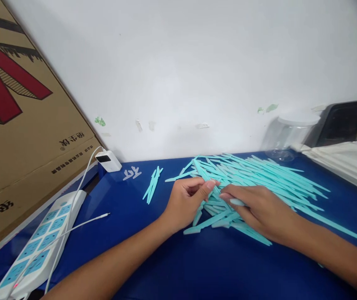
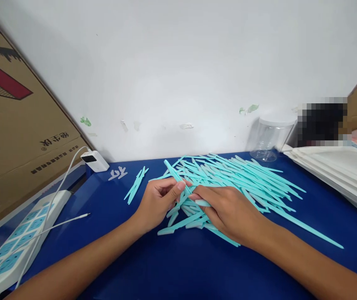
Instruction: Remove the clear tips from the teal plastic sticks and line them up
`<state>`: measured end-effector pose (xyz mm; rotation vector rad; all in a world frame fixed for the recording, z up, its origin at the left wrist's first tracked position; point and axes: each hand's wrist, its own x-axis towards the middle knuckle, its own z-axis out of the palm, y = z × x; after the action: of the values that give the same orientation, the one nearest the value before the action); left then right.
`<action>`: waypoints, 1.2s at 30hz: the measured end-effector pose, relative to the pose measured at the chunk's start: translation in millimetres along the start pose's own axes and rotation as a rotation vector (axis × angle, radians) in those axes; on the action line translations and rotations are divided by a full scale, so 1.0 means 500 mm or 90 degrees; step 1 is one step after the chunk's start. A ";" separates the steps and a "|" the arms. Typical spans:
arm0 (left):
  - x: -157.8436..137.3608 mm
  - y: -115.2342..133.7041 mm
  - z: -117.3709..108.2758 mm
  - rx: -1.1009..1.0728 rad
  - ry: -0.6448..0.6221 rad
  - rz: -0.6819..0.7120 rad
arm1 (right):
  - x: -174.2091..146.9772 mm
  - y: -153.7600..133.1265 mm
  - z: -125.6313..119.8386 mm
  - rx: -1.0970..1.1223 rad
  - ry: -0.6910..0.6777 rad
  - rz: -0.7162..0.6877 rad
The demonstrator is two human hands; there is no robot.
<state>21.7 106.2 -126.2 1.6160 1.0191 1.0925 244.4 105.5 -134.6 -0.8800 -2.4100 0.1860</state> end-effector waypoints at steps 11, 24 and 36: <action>0.082 0.007 -0.264 0.768 0.214 -0.031 | 0.004 0.034 -0.031 -0.083 0.032 0.061; 0.064 0.000 -0.297 1.008 0.011 -0.292 | 0.008 0.034 -0.040 -0.113 0.042 0.028; 0.001 -0.009 -0.008 0.556 -0.098 0.590 | -0.041 -0.073 -0.020 -0.068 0.251 -0.201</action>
<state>17.5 108.9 -129.8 3.0146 0.6410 1.0987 242.8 63.7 -124.4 -0.5106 -2.1598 -0.2197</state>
